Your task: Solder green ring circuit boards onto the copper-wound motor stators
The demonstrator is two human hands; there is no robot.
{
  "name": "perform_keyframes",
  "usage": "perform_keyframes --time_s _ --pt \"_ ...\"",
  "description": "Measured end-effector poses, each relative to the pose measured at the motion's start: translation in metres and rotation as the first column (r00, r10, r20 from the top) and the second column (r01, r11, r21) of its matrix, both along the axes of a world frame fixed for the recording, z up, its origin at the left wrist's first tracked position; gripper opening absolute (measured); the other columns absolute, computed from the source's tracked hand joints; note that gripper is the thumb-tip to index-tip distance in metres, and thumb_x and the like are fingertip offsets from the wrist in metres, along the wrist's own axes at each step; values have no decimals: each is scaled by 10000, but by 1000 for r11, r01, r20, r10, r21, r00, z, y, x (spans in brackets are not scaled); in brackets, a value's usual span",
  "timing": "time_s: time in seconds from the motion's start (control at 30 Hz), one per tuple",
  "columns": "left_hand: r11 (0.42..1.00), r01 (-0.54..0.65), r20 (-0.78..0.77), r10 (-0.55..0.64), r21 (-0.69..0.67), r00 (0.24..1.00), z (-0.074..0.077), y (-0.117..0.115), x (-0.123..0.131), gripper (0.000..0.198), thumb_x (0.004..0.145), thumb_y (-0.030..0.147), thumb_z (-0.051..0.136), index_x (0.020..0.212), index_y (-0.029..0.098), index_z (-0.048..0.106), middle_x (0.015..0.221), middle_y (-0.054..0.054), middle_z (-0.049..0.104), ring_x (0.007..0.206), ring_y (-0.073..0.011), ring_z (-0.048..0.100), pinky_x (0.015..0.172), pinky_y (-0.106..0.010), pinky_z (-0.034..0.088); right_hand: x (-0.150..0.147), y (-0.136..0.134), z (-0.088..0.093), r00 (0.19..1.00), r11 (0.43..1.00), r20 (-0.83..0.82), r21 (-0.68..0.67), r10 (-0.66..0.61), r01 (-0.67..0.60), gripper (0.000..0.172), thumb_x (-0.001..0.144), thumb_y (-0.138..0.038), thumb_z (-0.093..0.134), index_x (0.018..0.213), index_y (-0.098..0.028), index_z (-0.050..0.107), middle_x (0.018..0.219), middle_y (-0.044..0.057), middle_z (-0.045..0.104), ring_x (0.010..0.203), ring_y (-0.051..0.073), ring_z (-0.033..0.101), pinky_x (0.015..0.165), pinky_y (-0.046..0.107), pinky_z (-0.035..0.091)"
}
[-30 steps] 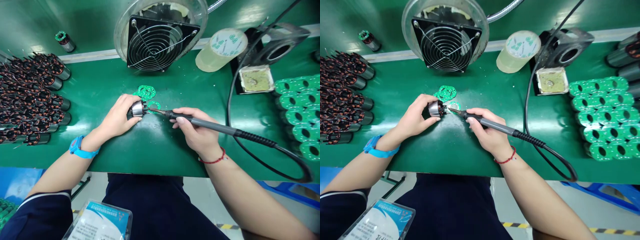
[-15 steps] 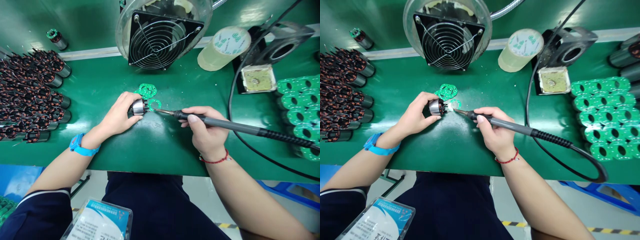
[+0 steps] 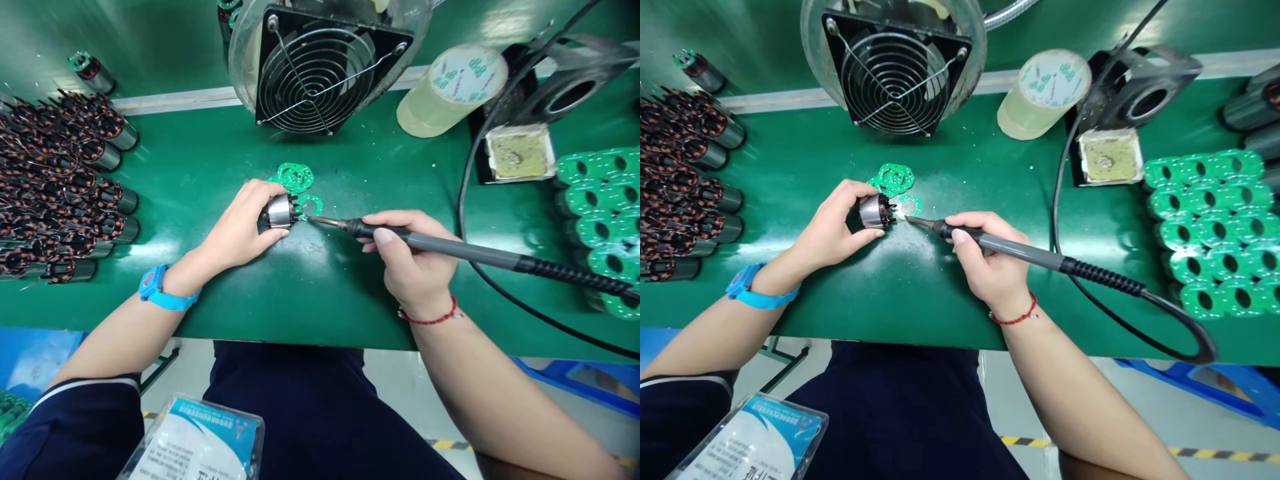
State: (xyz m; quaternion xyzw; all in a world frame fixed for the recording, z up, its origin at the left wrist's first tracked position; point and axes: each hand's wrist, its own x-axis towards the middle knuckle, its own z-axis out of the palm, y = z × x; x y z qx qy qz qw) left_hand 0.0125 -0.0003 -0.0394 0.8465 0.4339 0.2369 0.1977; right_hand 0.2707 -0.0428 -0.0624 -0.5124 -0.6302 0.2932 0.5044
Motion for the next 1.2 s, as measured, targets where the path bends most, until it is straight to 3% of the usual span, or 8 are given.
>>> perform_keyframes --time_s 0.27,0.7,0.83,0.93,1.03,1.1,1.2 --pt "1000 -12 3 12 9 1000 -1 0 3 472 791 220 711 1207 176 493 1179 -98 595 1079 -259 569 931 -431 489 -1 0 0 998 999 -47 -20 -39 38 167 897 -420 630 938 -278 706 677 2 679 570 172 667 479 302 532" --pt "1000 -13 -63 12 -2 998 3 -2 6 448 805 217 698 1203 177 496 1162 -100 582 1083 -272 544 948 -458 470 1 -1 0 1000 999 20 -40 -8 9 148 908 -400 610 954 -290 697 746 12 711 577 174 661 502 322 538" --pt "1000 -23 -90 24 8 996 3 -3 8 445 804 210 696 1201 183 498 1160 -101 577 1089 -282 537 958 -476 461 0 -2 6 989 995 147 87 32 -46 103 895 -314 609 948 -285 693 791 15 727 593 174 661 539 331 532" --pt "999 -30 -96 32 15 995 2 -3 10 441 801 203 698 1196 188 501 1152 -95 573 1088 -282 535 959 -478 464 -2 -3 11 951 949 298 266 84 -168 115 843 -242 626 935 -279 684 770 11 729 624 185 673 568 334 538" --pt "999 -33 -93 34 12 995 3 -4 10 441 799 204 700 1194 197 504 1142 -89 571 1090 -282 535 961 -483 467 -4 -4 14 897 917 430 305 107 -255 111 804 -254 640 905 -280 678 739 8 725 587 187 652 551 349 530" --pt "1000 -29 -91 29 0 995 4 -4 10 440 801 211 699 1196 197 504 1143 -90 570 1094 -285 534 962 -486 467 -4 -5 14 890 918 442 295 114 -264 107 805 -267 641 905 -282 675 713 6 711 555 179 626 532 352 513" --pt "1000 -23 -93 22 -9 995 5 -4 10 431 807 213 692 1196 184 507 1145 -101 570 1094 -291 533 962 -491 464 -4 -6 13 945 917 320 355 60 -179 169 836 -254 617 997 -290 655 733 11 699 563 173 612 534 344 491"
